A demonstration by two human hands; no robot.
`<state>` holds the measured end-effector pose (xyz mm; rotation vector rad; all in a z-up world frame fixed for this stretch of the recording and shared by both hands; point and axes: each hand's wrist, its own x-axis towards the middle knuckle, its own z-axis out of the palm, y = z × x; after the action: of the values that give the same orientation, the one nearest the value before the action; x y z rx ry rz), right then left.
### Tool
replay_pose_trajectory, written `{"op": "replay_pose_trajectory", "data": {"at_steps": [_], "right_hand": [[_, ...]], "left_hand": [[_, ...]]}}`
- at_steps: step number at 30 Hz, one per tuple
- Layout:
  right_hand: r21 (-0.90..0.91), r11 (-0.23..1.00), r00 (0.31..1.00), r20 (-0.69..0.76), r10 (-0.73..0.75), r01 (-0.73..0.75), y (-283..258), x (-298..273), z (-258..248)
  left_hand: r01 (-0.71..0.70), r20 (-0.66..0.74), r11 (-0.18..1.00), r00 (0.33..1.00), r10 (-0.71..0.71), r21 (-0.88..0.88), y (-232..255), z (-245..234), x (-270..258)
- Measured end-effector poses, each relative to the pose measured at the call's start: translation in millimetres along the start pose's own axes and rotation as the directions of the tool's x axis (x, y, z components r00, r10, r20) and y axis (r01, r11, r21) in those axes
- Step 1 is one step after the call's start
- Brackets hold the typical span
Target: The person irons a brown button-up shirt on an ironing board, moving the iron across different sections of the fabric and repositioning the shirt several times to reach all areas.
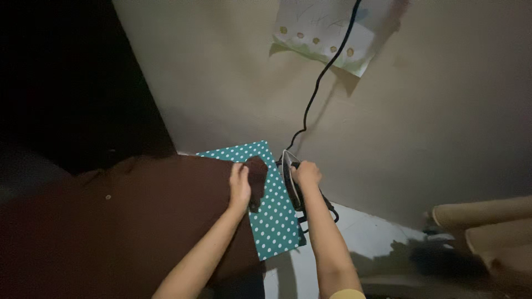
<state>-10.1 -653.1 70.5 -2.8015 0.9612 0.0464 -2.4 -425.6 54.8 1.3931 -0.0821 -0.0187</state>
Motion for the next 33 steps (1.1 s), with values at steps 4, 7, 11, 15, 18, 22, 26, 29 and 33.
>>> {"op": "replay_pose_trajectory", "data": {"at_steps": [4, 7, 11, 15, 18, 22, 26, 29, 33], "right_hand": [[0.306, 0.933, 0.965, -0.231, -0.123, 0.192, -8, -34, 6], [0.896, 0.384, 0.924, 0.32, -0.21, -0.224, -23, -58, 11], [0.981, 0.136, 0.948, 0.17, -0.269, -0.138, -28, -85, 5], [0.445, 0.872, 0.913, -0.408, -0.008, 0.207, -15, -106, -23], [0.184, 0.953, 0.801, -0.592, -0.09, 0.242, -24, -142, -27], [0.238, 0.856, 0.854, -0.382, -0.353, 0.459, -62, -202, 11], [0.266, 0.675, 0.725, -0.284, -0.627, 0.688, -111, -259, 56], [0.221, 0.73, 0.762, -0.217, -0.61, 0.647, -131, -276, 88], [0.093, 0.85, 0.855, -0.037, -0.518, 0.519, -149, -253, 125]], "left_hand": [[0.067, 0.204, 0.998, 0.977, -0.069, 0.015, 11, 8, -21], [-0.132, 0.303, 0.987, 0.948, 0.098, 0.093, 20, 10, -34], [-0.2, 0.287, 0.946, 0.95, 0.123, 0.256, 40, -1, -54], [-0.483, 0.312, 0.792, 0.869, 0.383, 0.374, 60, -58, -69], [-0.222, 0.084, 0.668, 0.969, 0.232, 0.71, 54, -125, -68], [0.054, -0.15, 0.299, 0.939, 0.31, 0.953, 35, -231, -66], [0.246, -0.263, 0.096, 0.926, 0.269, 0.964, 32, -313, -74], [0.247, -0.229, -0.068, 0.951, 0.207, 0.966, 27, -337, -66], [0.068, -0.063, -0.197, 0.998, 0.029, 0.978, 24, -346, -46]]}}
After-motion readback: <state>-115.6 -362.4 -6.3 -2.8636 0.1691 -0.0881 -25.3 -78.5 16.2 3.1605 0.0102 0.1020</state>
